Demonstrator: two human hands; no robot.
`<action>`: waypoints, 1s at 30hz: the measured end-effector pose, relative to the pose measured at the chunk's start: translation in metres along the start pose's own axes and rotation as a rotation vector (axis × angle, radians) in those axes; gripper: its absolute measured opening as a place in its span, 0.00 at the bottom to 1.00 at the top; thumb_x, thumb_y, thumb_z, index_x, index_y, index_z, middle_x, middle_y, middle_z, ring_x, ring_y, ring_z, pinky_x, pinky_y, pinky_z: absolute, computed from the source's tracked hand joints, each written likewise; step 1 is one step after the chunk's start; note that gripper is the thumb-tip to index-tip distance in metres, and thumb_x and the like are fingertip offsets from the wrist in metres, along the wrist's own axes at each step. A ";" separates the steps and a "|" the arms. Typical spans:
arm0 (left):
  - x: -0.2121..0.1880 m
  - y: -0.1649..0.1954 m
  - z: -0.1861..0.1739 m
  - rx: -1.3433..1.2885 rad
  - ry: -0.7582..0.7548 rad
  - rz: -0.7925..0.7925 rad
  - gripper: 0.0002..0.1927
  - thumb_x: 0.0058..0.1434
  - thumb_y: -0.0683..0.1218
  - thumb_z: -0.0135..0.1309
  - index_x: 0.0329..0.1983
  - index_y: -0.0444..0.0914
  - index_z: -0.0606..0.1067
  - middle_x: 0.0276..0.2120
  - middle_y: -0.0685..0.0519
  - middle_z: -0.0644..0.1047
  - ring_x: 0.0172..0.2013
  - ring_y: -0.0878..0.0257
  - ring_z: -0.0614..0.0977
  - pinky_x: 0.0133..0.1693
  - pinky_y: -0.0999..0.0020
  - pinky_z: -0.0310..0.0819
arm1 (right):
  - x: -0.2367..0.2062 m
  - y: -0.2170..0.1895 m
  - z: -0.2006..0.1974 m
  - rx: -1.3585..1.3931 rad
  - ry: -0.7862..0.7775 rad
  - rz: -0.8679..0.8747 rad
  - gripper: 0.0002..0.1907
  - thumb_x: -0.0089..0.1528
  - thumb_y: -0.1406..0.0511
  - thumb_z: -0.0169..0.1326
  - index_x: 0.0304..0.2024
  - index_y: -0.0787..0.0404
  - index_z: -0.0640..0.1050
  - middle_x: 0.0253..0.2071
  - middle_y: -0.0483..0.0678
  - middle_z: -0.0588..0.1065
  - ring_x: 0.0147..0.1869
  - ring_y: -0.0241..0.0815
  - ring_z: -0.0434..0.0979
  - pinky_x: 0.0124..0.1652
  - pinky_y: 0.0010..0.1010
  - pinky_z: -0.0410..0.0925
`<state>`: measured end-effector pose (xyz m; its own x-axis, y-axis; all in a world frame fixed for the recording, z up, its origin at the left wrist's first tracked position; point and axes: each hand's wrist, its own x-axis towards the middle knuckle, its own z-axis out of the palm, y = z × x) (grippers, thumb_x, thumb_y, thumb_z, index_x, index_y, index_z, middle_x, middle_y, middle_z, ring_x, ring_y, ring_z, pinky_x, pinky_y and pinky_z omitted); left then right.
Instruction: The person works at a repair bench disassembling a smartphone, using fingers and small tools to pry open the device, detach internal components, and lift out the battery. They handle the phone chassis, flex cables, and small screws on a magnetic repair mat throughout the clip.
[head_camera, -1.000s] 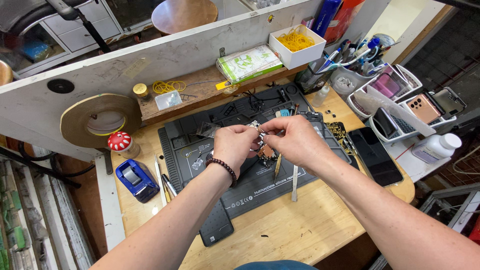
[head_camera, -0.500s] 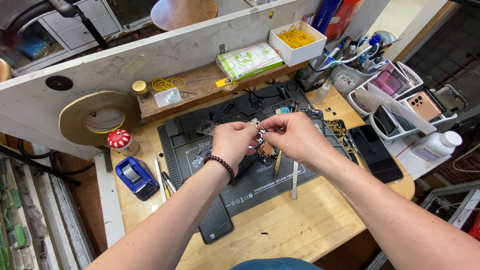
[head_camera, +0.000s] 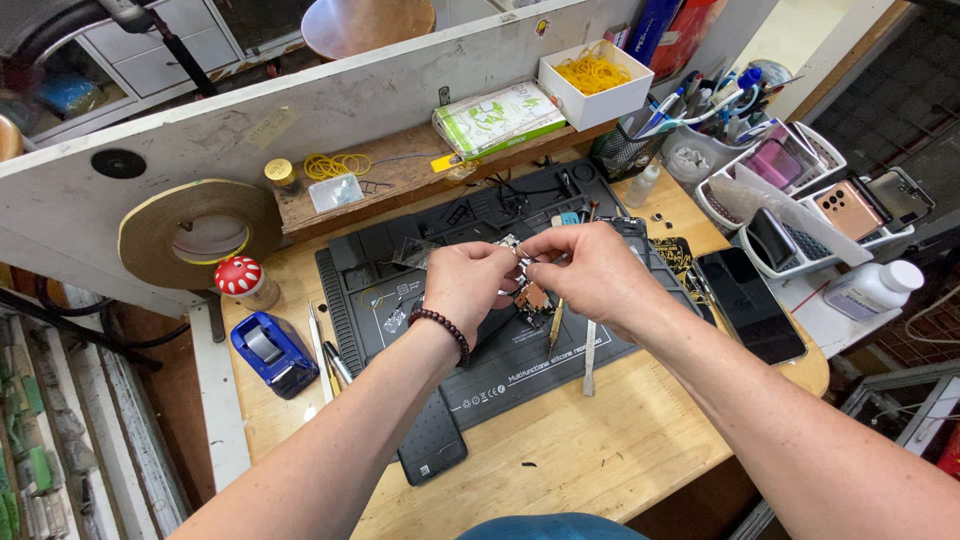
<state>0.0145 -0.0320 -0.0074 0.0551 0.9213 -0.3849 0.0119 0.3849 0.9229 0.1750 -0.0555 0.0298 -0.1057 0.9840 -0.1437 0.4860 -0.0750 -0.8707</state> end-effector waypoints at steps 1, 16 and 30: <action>0.000 0.001 -0.001 -0.003 -0.005 -0.006 0.10 0.58 0.44 0.58 0.37 0.34 0.83 0.31 0.53 0.83 0.30 0.67 0.83 0.31 0.71 0.78 | -0.001 -0.002 -0.001 0.005 -0.012 0.086 0.13 0.59 0.67 0.60 0.46 0.58 0.86 0.31 0.44 0.81 0.27 0.28 0.72 0.25 0.24 0.65; 0.000 0.001 -0.001 -0.008 -0.009 -0.013 0.10 0.59 0.45 0.57 0.38 0.33 0.83 0.31 0.52 0.83 0.30 0.67 0.83 0.31 0.71 0.77 | -0.002 -0.017 -0.003 0.002 -0.009 0.163 0.13 0.58 0.66 0.60 0.45 0.58 0.86 0.27 0.43 0.82 0.23 0.28 0.69 0.22 0.24 0.62; 0.001 0.007 0.002 0.044 -0.017 0.031 0.10 0.58 0.45 0.57 0.34 0.33 0.83 0.29 0.53 0.83 0.29 0.67 0.84 0.31 0.71 0.80 | 0.004 -0.005 -0.008 -0.358 0.203 -0.238 0.11 0.53 0.65 0.61 0.37 0.62 0.84 0.30 0.49 0.83 0.34 0.41 0.84 0.38 0.33 0.75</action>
<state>0.0169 -0.0287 -0.0013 0.0735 0.9315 -0.3562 0.0533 0.3530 0.9341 0.1785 -0.0500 0.0375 -0.0961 0.9815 0.1658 0.7409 0.1817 -0.6465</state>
